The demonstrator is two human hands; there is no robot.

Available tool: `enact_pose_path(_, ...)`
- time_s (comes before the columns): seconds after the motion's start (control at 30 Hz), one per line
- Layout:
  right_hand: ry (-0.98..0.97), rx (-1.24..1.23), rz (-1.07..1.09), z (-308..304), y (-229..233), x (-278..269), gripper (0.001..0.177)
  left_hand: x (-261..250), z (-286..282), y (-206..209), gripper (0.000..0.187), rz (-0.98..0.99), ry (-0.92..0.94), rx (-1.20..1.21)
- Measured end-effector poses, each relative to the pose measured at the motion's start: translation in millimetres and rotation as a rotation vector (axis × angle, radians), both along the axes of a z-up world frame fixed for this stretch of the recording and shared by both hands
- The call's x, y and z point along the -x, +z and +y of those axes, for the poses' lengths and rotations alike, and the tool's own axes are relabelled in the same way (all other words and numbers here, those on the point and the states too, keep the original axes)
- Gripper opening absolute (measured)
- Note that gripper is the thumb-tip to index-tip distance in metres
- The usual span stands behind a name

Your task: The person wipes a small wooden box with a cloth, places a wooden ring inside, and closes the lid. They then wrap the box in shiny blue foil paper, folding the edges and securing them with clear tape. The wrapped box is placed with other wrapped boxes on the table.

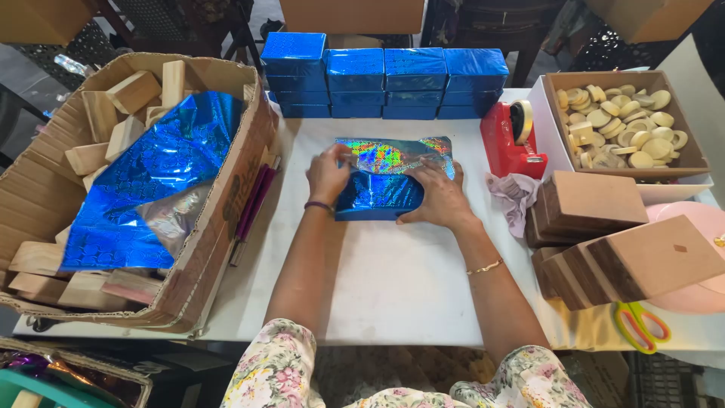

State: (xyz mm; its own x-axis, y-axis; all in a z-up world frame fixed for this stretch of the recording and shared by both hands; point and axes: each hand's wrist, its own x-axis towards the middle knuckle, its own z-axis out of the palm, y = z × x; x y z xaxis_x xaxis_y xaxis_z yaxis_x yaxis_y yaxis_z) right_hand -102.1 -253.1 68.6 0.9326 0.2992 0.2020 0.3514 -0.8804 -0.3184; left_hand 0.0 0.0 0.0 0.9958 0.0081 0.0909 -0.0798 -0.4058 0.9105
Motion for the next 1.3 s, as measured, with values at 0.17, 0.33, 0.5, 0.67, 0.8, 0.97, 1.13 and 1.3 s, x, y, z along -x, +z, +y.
enact_pose_path(0.17, 0.023, -0.018, -0.049, -3, -7, -3, 0.110, 59, -39, 70, 0.063, -0.517, -0.282, -0.472)
enact_pose_path(0.33, 0.009, -0.022, -0.026, -3, -7, -4, 0.113, 69, -51, 57, 0.108, -0.382, -0.417, -0.786)
enact_pose_path(0.5, 0.022, -0.012, 0.030, -16, -10, -7, 0.119, 60, -54, 54, 0.108, -0.343, -0.389, -0.840)
enact_pose_path(0.67, -0.014, -0.430, -0.011, -61, -47, -27, 0.063, 55, -54, 56, 0.107, -0.264, -0.430, -0.873)
enact_pose_path(0.8, 0.066, -0.444, 0.017, -51, -40, -32, 0.069, 63, -55, 61, 0.108, -0.258, -0.439, -0.920)
enact_pose_path(0.97, 0.057, -0.221, 0.169, -39, -51, -58, 0.076, 70, -53, 67, 0.108, -0.275, -0.439, -0.911)
enact_pose_path(1.13, -0.034, -0.157, 0.194, -45, -57, -61, 0.070, 72, -51, 65, 0.101, -0.218, -0.472, -0.953)
enact_pose_path(1.3, 0.028, -0.194, -0.162, -42, -34, -40, 0.055, 67, -50, 62, 0.106, -0.219, -0.479, -0.922)
